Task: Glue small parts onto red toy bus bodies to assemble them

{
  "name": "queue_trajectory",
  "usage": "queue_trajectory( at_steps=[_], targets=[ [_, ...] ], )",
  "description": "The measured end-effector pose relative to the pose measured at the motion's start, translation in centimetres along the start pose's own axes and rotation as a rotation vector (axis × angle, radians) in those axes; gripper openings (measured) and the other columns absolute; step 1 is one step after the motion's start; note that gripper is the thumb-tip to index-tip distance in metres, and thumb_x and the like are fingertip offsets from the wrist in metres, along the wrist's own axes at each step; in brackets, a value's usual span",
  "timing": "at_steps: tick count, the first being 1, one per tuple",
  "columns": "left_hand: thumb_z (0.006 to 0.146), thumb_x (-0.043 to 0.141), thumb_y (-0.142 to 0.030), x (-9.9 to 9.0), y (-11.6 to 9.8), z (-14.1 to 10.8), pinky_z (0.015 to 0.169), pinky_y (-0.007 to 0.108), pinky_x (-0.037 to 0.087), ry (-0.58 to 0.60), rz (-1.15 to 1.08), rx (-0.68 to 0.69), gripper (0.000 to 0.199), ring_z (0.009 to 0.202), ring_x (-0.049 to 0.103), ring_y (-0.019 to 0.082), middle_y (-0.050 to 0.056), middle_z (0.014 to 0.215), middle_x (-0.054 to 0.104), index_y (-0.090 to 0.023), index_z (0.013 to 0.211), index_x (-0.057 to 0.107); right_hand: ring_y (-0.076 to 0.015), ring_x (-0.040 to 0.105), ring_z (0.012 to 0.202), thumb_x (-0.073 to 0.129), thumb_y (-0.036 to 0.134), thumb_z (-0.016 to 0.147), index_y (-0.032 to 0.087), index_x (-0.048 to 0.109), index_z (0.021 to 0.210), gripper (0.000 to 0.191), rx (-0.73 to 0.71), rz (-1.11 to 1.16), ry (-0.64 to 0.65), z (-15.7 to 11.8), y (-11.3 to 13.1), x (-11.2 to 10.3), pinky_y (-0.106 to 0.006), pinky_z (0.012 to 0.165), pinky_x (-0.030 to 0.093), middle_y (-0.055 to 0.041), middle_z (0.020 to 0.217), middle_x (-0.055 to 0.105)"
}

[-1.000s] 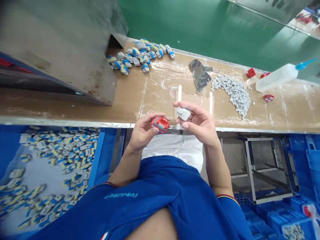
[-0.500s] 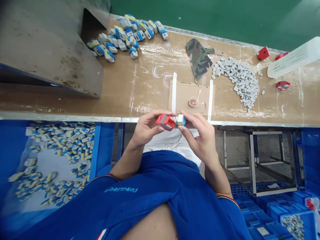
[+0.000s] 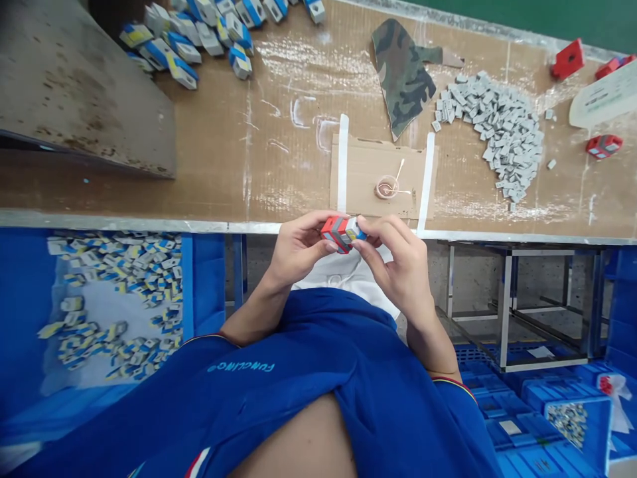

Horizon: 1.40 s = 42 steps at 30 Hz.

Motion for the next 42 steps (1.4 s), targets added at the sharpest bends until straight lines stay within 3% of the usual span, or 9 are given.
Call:
queue_trajectory(
  at_steps=[6, 10, 12, 17, 21, 26, 33, 38, 42],
  targets=[
    [0.079, 0.090, -0.050, 1.3, 1.3, -0.8, 0.091, 0.033, 0.065, -0.086, -0.034, -0.090, 0.050, 0.102, 0.080, 0.023, 0.009, 0.110, 0.081, -0.016, 0.113, 0.074, -0.0183, 0.067, 0.082, 0.064, 0.035, 0.102, 0.029, 0.073, 0.122, 0.023, 0.003, -0.032, 0.038, -0.2, -1.1, 0.6, -0.035, 0.077, 0.060, -0.0043, 0.099, 0.072],
    [0.085, 0.084, -0.056, 2.3, 2.7, -2.1, 0.090, 0.035, 0.064, -0.112, -0.115, -0.198, 0.057, 0.102, 0.080, 0.024, 0.011, 0.113, 0.081, -0.017, 0.123, 0.067, -0.0250, 0.067, 0.103, 0.070, 0.045, 0.097, 0.032, 0.057, 0.149, 0.054, 0.020, -0.049, 0.066, -2.0, -1.7, 1.9, -0.043, 0.089, 0.063, -0.0102, 0.124, 0.064],
    [0.085, 0.084, -0.055, 2.5, 3.2, -2.8, 0.089, 0.034, 0.064, -0.105, -0.127, -0.239, 0.063, 0.102, 0.081, 0.025, 0.012, 0.116, 0.081, -0.017, 0.131, 0.063, -0.0282, 0.065, 0.113, 0.073, 0.045, 0.094, 0.033, 0.051, 0.154, 0.065, 0.024, -0.069, 0.068, -3.3, -2.2, 2.5, -0.046, 0.095, 0.063, -0.0112, 0.128, 0.058],
    [0.085, 0.086, -0.048, 2.7, 4.4, -4.6, 0.086, 0.031, 0.065, 0.009, -0.081, -0.320, 0.070, 0.100, 0.081, 0.024, 0.013, 0.120, 0.080, -0.016, 0.141, 0.060, -0.0271, 0.063, 0.115, 0.068, 0.030, 0.095, 0.036, 0.048, 0.156, 0.065, -0.033, -0.028, 0.094, -6.3, -4.0, 3.6, -0.050, 0.098, 0.061, -0.0088, 0.124, 0.055],
    [0.087, 0.084, -0.047, 2.4, 5.9, -5.8, 0.083, 0.031, 0.065, 0.051, -0.028, -0.339, 0.069, 0.101, 0.081, 0.026, 0.013, 0.116, 0.081, -0.017, 0.143, 0.060, -0.0278, 0.063, 0.115, 0.068, 0.031, 0.093, 0.036, 0.050, 0.155, 0.064, -0.008, 0.060, 0.151, -7.8, -5.9, 4.5, -0.050, 0.095, 0.062, -0.0093, 0.125, 0.059],
    [0.082, 0.087, -0.049, 1.3, 7.4, -5.9, 0.089, 0.031, 0.062, 0.007, 0.068, -0.314, 0.066, 0.104, 0.080, 0.025, 0.014, 0.116, 0.080, -0.015, 0.134, 0.063, -0.0273, 0.064, 0.119, 0.069, 0.032, 0.095, 0.032, 0.052, 0.153, 0.060, -0.008, 0.111, 0.144, -8.4, -7.4, 5.7, -0.046, 0.093, 0.062, -0.0113, 0.129, 0.062],
    [0.083, 0.085, -0.055, 0.9, 8.8, -4.9, 0.083, 0.033, 0.062, -0.081, -0.102, -0.482, 0.056, 0.088, 0.079, 0.022, 0.011, 0.099, 0.082, -0.013, 0.116, 0.067, -0.0263, 0.069, 0.113, 0.068, 0.031, 0.097, 0.029, 0.054, 0.149, 0.054, -0.051, 0.160, 0.114, -7.8, -9.1, 6.6, -0.042, 0.087, 0.065, -0.0112, 0.127, 0.068],
    [0.079, 0.088, -0.055, 1.2, 9.0, -4.4, 0.090, 0.032, 0.060, -0.163, -0.115, -0.430, 0.052, 0.096, 0.078, 0.021, 0.010, 0.102, 0.082, -0.014, 0.106, 0.073, -0.0260, 0.074, 0.104, 0.067, 0.031, 0.099, 0.028, 0.059, 0.144, 0.046, -0.019, 0.111, 0.037, -8.0, -10.0, 6.8, -0.044, 0.088, 0.066, -0.0107, 0.124, 0.073],
    [0.081, 0.086, -0.055, 1.2, 8.9, -4.5, 0.085, 0.029, 0.060, -0.224, -0.054, -0.408, 0.048, 0.093, 0.078, 0.020, 0.008, 0.099, 0.082, -0.014, 0.102, 0.073, -0.0241, 0.075, 0.097, 0.066, 0.038, 0.100, 0.028, 0.060, 0.141, 0.042, 0.010, 0.078, -0.068, -8.7, -10.2, 6.9, -0.042, 0.085, 0.067, -0.0092, 0.118, 0.076]
  ],
)
Point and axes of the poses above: each hand's wrist, its own z-axis towards the middle knuckle, its own x-axis out of the palm, y = z × x, the point moved 6 cm from there along z, towards the middle knuckle
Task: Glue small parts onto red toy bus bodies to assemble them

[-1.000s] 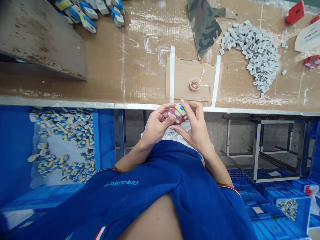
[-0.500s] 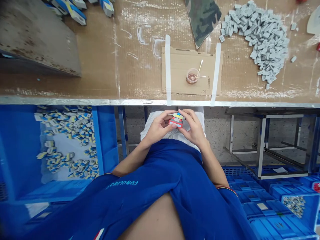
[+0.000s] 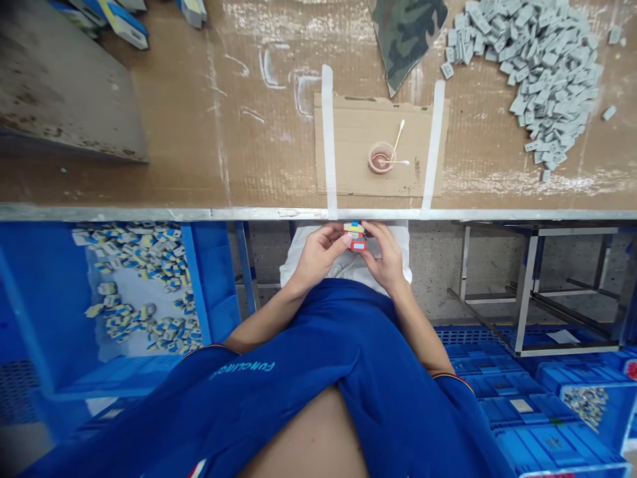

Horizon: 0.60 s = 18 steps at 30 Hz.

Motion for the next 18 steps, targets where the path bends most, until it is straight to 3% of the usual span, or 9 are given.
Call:
queue_trajectory(
  at_steps=[8, 13, 18],
  targets=[
    [0.089, 0.079, -0.056, 0.8, -0.4, -0.3, 0.088, 0.033, 0.063, -0.006, 0.056, 0.077, 0.048, 0.096, 0.079, 0.022, 0.012, 0.106, 0.082, -0.013, 0.109, 0.074, -0.0266, 0.077, 0.108, 0.066, 0.053, 0.100, 0.026, 0.063, 0.140, 0.048, -0.039, -0.085, -0.096, -0.2, 0.6, -0.2, -0.044, 0.091, 0.069, -0.0104, 0.117, 0.078],
    [0.090, 0.078, -0.056, 0.5, -0.5, -0.6, 0.100, 0.038, 0.061, 0.158, 0.092, 0.145, 0.056, 0.112, 0.077, 0.028, 0.016, 0.125, 0.078, -0.015, 0.127, 0.072, -0.0247, 0.078, 0.106, 0.063, 0.051, 0.102, 0.027, 0.060, 0.144, 0.049, -0.005, -0.009, -0.129, -0.4, 0.7, 0.2, -0.040, 0.087, 0.071, -0.0099, 0.119, 0.078],
    [0.089, 0.080, -0.054, -0.5, 0.0, -0.1, 0.098, 0.035, 0.061, 0.233, 0.107, 0.230, 0.057, 0.112, 0.078, 0.028, 0.016, 0.125, 0.078, -0.015, 0.131, 0.072, -0.0246, 0.078, 0.109, 0.071, 0.045, 0.098, 0.030, 0.062, 0.143, 0.049, 0.044, 0.097, -0.238, -1.2, 0.3, 1.0, -0.041, 0.087, 0.071, -0.0081, 0.121, 0.078]
  ],
)
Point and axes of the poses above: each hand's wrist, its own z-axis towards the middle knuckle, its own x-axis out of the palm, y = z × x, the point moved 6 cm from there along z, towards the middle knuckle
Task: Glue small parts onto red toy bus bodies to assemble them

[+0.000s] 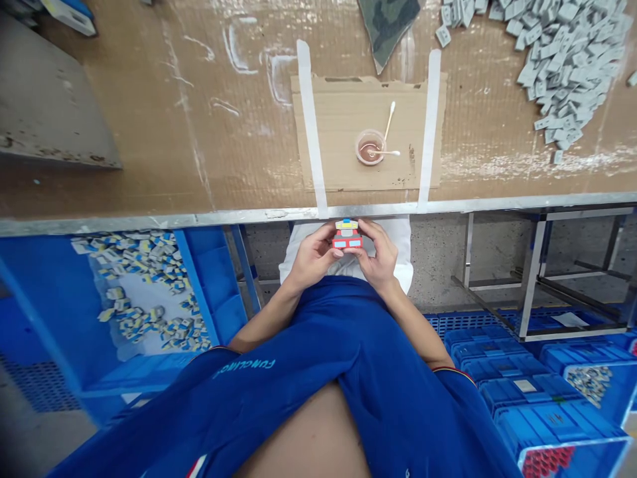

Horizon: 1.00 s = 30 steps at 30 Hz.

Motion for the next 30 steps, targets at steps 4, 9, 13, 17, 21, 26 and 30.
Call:
queue_trajectory(
  at_steps=[4, 9, 13, 17, 21, 26, 30],
  targets=[
    [0.086, 0.082, -0.055, -0.5, 0.6, 0.3, 0.094, 0.034, 0.062, -0.013, 0.056, 0.044, 0.058, 0.106, 0.079, 0.027, 0.015, 0.120, 0.080, -0.014, 0.127, 0.073, -0.0255, 0.078, 0.113, 0.073, 0.043, 0.097, 0.031, 0.064, 0.143, 0.049, 0.006, 0.022, -0.015, -0.3, -0.3, 0.1, -0.044, 0.094, 0.070, -0.0078, 0.122, 0.079],
    [0.086, 0.079, -0.060, -0.6, 0.8, 0.3, 0.091, 0.032, 0.062, -0.056, 0.096, 0.105, 0.059, 0.102, 0.080, 0.026, 0.015, 0.116, 0.081, -0.014, 0.122, 0.074, -0.0248, 0.079, 0.110, 0.074, 0.036, 0.097, 0.031, 0.065, 0.144, 0.049, -0.030, 0.001, 0.032, 0.2, 0.1, -0.3, -0.041, 0.091, 0.070, -0.0080, 0.123, 0.080],
    [0.090, 0.075, -0.061, -0.2, 0.7, -0.1, 0.084, 0.031, 0.063, -0.112, 0.172, 0.116, 0.056, 0.096, 0.080, 0.025, 0.015, 0.112, 0.081, -0.013, 0.119, 0.072, -0.0240, 0.080, 0.109, 0.076, 0.028, 0.095, 0.031, 0.066, 0.144, 0.050, -0.071, -0.026, 0.031, 0.5, 0.7, -0.8, -0.039, 0.092, 0.071, -0.0073, 0.124, 0.081],
    [0.094, 0.071, -0.058, 0.3, 0.4, -0.5, 0.077, 0.029, 0.062, -0.182, 0.233, 0.135, 0.052, 0.090, 0.080, 0.023, 0.013, 0.105, 0.081, -0.012, 0.118, 0.070, -0.0228, 0.081, 0.109, 0.076, 0.024, 0.094, 0.032, 0.067, 0.143, 0.050, -0.045, -0.025, 0.033, 0.5, 0.8, -0.9, -0.038, 0.093, 0.070, -0.0058, 0.124, 0.082],
    [0.095, 0.069, -0.058, 0.4, 0.4, -0.5, 0.075, 0.029, 0.060, -0.206, 0.277, 0.110, 0.049, 0.083, 0.077, 0.021, 0.011, 0.098, 0.081, -0.013, 0.116, 0.069, -0.0240, 0.081, 0.108, 0.076, 0.024, 0.095, 0.032, 0.069, 0.140, 0.047, -0.039, -0.015, 0.011, 0.4, 0.7, -0.9, -0.040, 0.093, 0.071, -0.0049, 0.122, 0.083],
    [0.093, 0.068, -0.065, 0.3, 0.4, -0.5, 0.074, 0.030, 0.059, -0.197, 0.289, 0.068, 0.055, 0.085, 0.077, 0.023, 0.011, 0.099, 0.080, -0.014, 0.112, 0.069, -0.0255, 0.082, 0.105, 0.073, 0.034, 0.097, 0.028, 0.073, 0.132, 0.035, -0.012, -0.062, 0.003, 0.1, 0.2, -0.6, -0.042, 0.089, 0.072, -0.0069, 0.116, 0.084],
    [0.091, 0.069, -0.068, 0.1, 0.2, -0.4, 0.074, 0.029, 0.059, -0.173, 0.295, 0.067, 0.060, 0.083, 0.076, 0.022, 0.012, 0.101, 0.080, -0.013, 0.113, 0.070, -0.0270, 0.081, 0.103, 0.067, 0.050, 0.099, 0.025, 0.075, 0.123, 0.035, 0.013, -0.102, 0.012, -0.3, -0.7, -0.4, -0.045, 0.088, 0.071, -0.0091, 0.111, 0.084]
  ],
)
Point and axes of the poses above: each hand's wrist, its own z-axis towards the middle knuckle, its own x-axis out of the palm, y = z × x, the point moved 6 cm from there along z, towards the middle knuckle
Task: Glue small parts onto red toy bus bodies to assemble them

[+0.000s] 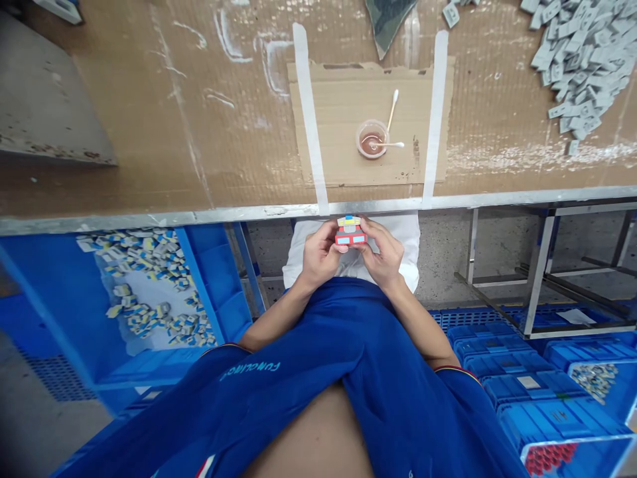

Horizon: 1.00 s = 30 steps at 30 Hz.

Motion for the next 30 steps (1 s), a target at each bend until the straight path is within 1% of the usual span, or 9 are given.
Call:
queue_trajectory(
  at_steps=[3, 5, 8, 13, 16, 18, 22, 25, 30],
  targets=[
    [0.090, 0.069, -0.069, 0.0, -0.2, 0.1, 0.075, 0.029, 0.059, 0.037, 0.001, 0.029, 0.063, 0.086, 0.076, 0.023, 0.013, 0.104, 0.080, -0.012, 0.118, 0.071, -0.0276, 0.081, 0.104, 0.065, 0.056, 0.099, 0.025, 0.073, 0.124, 0.041, -0.012, 0.001, -0.016, -0.1, -0.4, 0.1, -0.047, 0.087, 0.071, -0.0097, 0.110, 0.083],
    [0.092, 0.068, -0.069, 0.0, -0.3, 0.2, 0.078, 0.030, 0.059, 0.051, -0.005, 0.044, 0.064, 0.090, 0.077, 0.024, 0.013, 0.105, 0.080, -0.012, 0.123, 0.071, -0.0267, 0.080, 0.104, 0.068, 0.053, 0.098, 0.026, 0.071, 0.129, 0.041, -0.041, 0.017, -0.026, -0.1, -0.4, 0.2, -0.046, 0.087, 0.071, -0.0095, 0.113, 0.082],
    [0.094, 0.066, -0.067, 0.1, -0.4, 0.2, 0.084, 0.031, 0.060, 0.053, -0.018, 0.070, 0.065, 0.097, 0.078, 0.025, 0.015, 0.112, 0.079, -0.012, 0.129, 0.069, -0.0256, 0.080, 0.106, 0.072, 0.045, 0.097, 0.027, 0.067, 0.135, 0.043, -0.086, 0.030, -0.042, 0.0, 0.0, 0.1, -0.044, 0.086, 0.071, -0.0095, 0.116, 0.080],
    [0.094, 0.065, -0.067, 0.4, -0.3, 0.2, 0.085, 0.032, 0.060, 0.092, -0.025, 0.062, 0.065, 0.097, 0.076, 0.025, 0.015, 0.113, 0.078, -0.013, 0.131, 0.067, -0.0267, 0.080, 0.107, 0.071, 0.044, 0.098, 0.027, 0.067, 0.135, 0.042, -0.080, -0.017, -0.043, 0.3, 0.5, -0.5, -0.045, 0.087, 0.071, -0.0099, 0.117, 0.081],
    [0.095, 0.063, -0.067, 0.6, -0.2, 0.3, 0.088, 0.033, 0.059, 0.107, -0.091, 0.046, 0.065, 0.100, 0.076, 0.026, 0.016, 0.116, 0.077, -0.013, 0.132, 0.067, -0.0273, 0.080, 0.108, 0.075, 0.041, 0.095, 0.028, 0.068, 0.137, 0.044, -0.107, -0.021, -0.035, 0.6, 1.0, -0.9, -0.045, 0.089, 0.071, -0.0096, 0.119, 0.081],
    [0.094, 0.064, -0.068, 0.7, 0.0, 0.5, 0.088, 0.033, 0.059, 0.107, -0.117, 0.035, 0.066, 0.102, 0.076, 0.026, 0.015, 0.116, 0.077, -0.013, 0.131, 0.067, -0.0276, 0.081, 0.106, 0.074, 0.041, 0.096, 0.027, 0.069, 0.136, 0.043, -0.133, -0.058, -0.038, 0.7, 1.1, -1.1, -0.045, 0.088, 0.071, -0.0097, 0.117, 0.082],
    [0.090, 0.065, -0.074, 0.7, 0.3, 0.9, 0.083, 0.032, 0.058, 0.095, -0.078, 0.064, 0.068, 0.092, 0.075, 0.024, 0.013, 0.107, 0.078, -0.014, 0.123, 0.069, -0.0279, 0.082, 0.103, 0.072, 0.041, 0.098, 0.027, 0.070, 0.137, 0.042, -0.167, -0.122, -0.040, 0.6, 1.1, -1.2, -0.043, 0.086, 0.071, -0.0099, 0.117, 0.083],
    [0.091, 0.063, -0.074, 0.7, 0.3, 1.0, 0.078, 0.031, 0.057, 0.073, -0.025, 0.097, 0.066, 0.086, 0.074, 0.023, 0.011, 0.100, 0.078, -0.014, 0.117, 0.069, -0.0276, 0.083, 0.104, 0.073, 0.039, 0.097, 0.028, 0.068, 0.141, 0.045, -0.173, -0.103, -0.034, 0.5, 1.2, -1.1, -0.042, 0.087, 0.072, -0.0094, 0.119, 0.083],
    [0.095, 0.063, -0.067, 0.7, -0.2, 0.8, 0.077, 0.030, 0.056, 0.042, 0.000, 0.138, 0.058, 0.083, 0.073, 0.021, 0.011, 0.098, 0.078, -0.013, 0.117, 0.069, -0.0259, 0.083, 0.104, 0.075, 0.032, 0.096, 0.030, 0.067, 0.144, 0.049, -0.134, -0.010, -0.044, 0.5, 1.1, -1.1, -0.039, 0.089, 0.071, -0.0072, 0.121, 0.083]
  ],
)
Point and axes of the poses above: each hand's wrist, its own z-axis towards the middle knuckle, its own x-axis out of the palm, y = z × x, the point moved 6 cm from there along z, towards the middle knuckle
